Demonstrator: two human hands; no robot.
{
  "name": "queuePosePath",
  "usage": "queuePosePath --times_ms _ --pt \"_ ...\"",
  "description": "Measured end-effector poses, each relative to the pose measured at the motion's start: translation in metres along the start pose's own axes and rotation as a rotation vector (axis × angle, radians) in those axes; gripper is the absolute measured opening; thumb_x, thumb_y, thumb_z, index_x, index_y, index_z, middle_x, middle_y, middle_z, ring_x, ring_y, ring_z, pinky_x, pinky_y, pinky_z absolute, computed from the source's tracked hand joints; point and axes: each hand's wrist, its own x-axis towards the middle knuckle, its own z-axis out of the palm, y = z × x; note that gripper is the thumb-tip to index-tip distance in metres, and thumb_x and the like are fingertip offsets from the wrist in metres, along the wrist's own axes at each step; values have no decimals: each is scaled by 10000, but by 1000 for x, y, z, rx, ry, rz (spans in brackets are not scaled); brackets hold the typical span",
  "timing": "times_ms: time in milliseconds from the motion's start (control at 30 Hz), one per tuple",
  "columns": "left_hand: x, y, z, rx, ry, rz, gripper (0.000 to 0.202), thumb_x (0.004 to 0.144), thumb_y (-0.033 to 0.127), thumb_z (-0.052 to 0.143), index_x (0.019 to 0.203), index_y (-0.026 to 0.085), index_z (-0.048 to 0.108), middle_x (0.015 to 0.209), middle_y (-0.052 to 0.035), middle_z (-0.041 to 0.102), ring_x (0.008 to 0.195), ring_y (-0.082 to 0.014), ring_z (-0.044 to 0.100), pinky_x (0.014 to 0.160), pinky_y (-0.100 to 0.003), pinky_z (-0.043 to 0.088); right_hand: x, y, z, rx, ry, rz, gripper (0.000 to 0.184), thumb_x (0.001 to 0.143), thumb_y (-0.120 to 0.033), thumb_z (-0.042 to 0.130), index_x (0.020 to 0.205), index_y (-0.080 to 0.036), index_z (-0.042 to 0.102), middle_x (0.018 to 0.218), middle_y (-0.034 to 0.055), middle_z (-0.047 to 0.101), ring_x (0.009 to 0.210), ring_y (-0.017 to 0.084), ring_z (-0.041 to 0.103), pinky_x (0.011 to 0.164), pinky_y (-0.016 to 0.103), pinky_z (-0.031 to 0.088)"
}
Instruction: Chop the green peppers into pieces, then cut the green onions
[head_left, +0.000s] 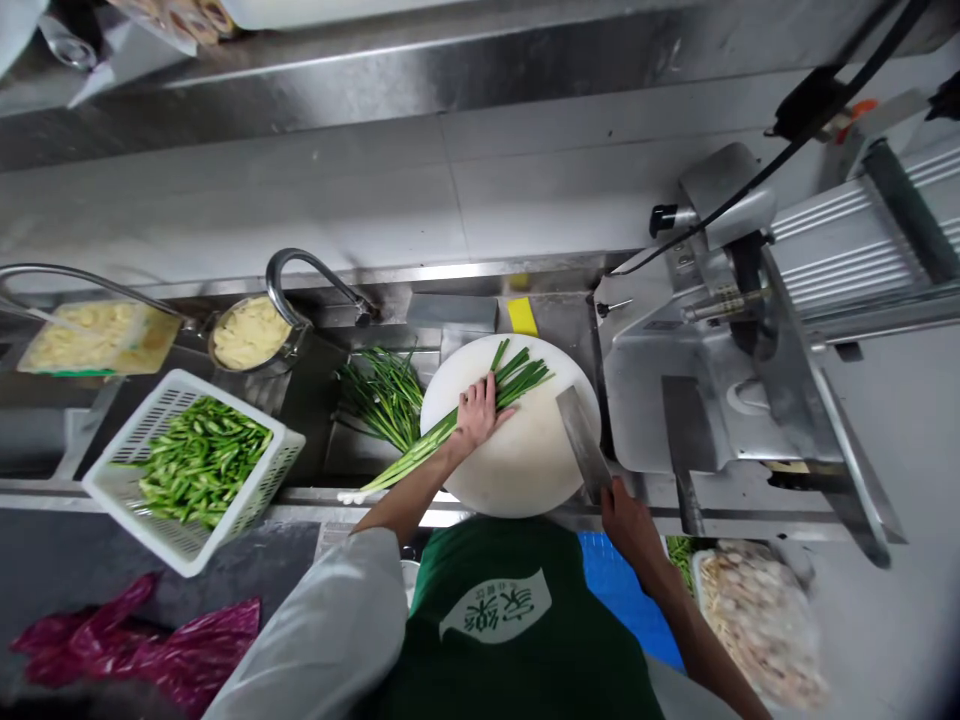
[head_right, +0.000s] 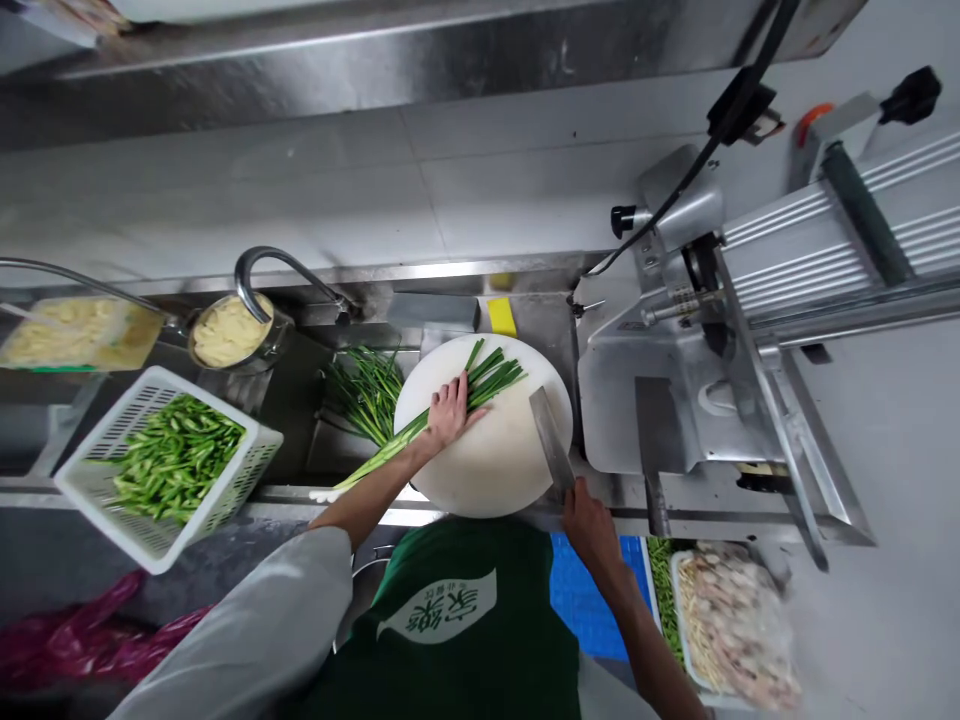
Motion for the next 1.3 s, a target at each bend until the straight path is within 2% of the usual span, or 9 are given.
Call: queuePosePath --times_ms 100,200,333,533,767,900,1033,1167,1300 --pt "8 6 6 74 -30 24 698 1028 483 420 1605 107 306 1396 -228 549 1191 -372 523 1038 -504 402 -3 -5 0 -5 23 -1 344 1048 -257 323 1261 -87 534 850 155 722 779 286 714 676 348 454" --pt "-5 3 9 90 -78 87 617 1045 360 389 1612 136 299 1351 -196 583 1188 -346 528 1031 -476 415 -5 -6 0 -7 40 -5 331 1045 -248 328 1248 -95 539 819 142 714 762 287 708 657 347 443" --pt "-25 -2 13 96 -125 165 587 1054 304 317 1603 96 311 1299 -212 611 1211 -347 534 1049 -482 409 -6 -4 -2 -18 61 0 308 1043 -250 345 1231 -119 550 784 107 705 712 253 684 638 327 404" --pt "-27 4 21 92 -69 196 585 986 91 295 1569 67 342 1529 -220 452 1369 -318 462 1136 -459 360 -4 -3 -8 1 59 49 306 1045 -257 337 1191 -141 579 813 104 706 718 240 665 632 313 362" --pt "-27 -2 24 30 -6 261 503 1010 140 361 1505 78 418 1423 -190 547 1240 -283 556 1111 -415 418 10 -31 -25 -60 113 -17 345 1070 -295 305 1283 -139 528 873 105 729 758 231 689 674 298 383" --pt "-29 -3 26 -7 36 280 500 1019 173 376 1512 102 407 1396 -196 558 1209 -290 572 1089 -449 443 35 -51 -38 -126 30 28 326 1053 -246 301 1281 -136 507 933 147 740 838 252 716 729 315 429" --pt "-25 2 29 -54 99 254 494 1038 319 430 1484 108 438 1315 -203 586 1227 -312 565 1074 -476 466 50 -64 -41 -183 -45 21 349 1009 -145 302 1306 -121 484 1009 175 735 940 272 723 797 337 460" --pt "-20 3 33 -135 150 255 426 1061 395 406 1381 146 536 1167 -153 636 1149 -269 604 1025 -428 518 56 -65 -46 -199 -83 -29 352 1006 -138 301 1309 -119 479 1018 173 735 964 270 722 814 332 466" --pt "-16 0 38 -176 175 269 319 1070 343 398 1228 176 618 1192 -128 649 1068 -229 633 986 -392 546 58 -57 -58 -227 -59 -4 324 1040 -208 298 1291 -124 484 1003 176 742 941 275 727 796 332 461"
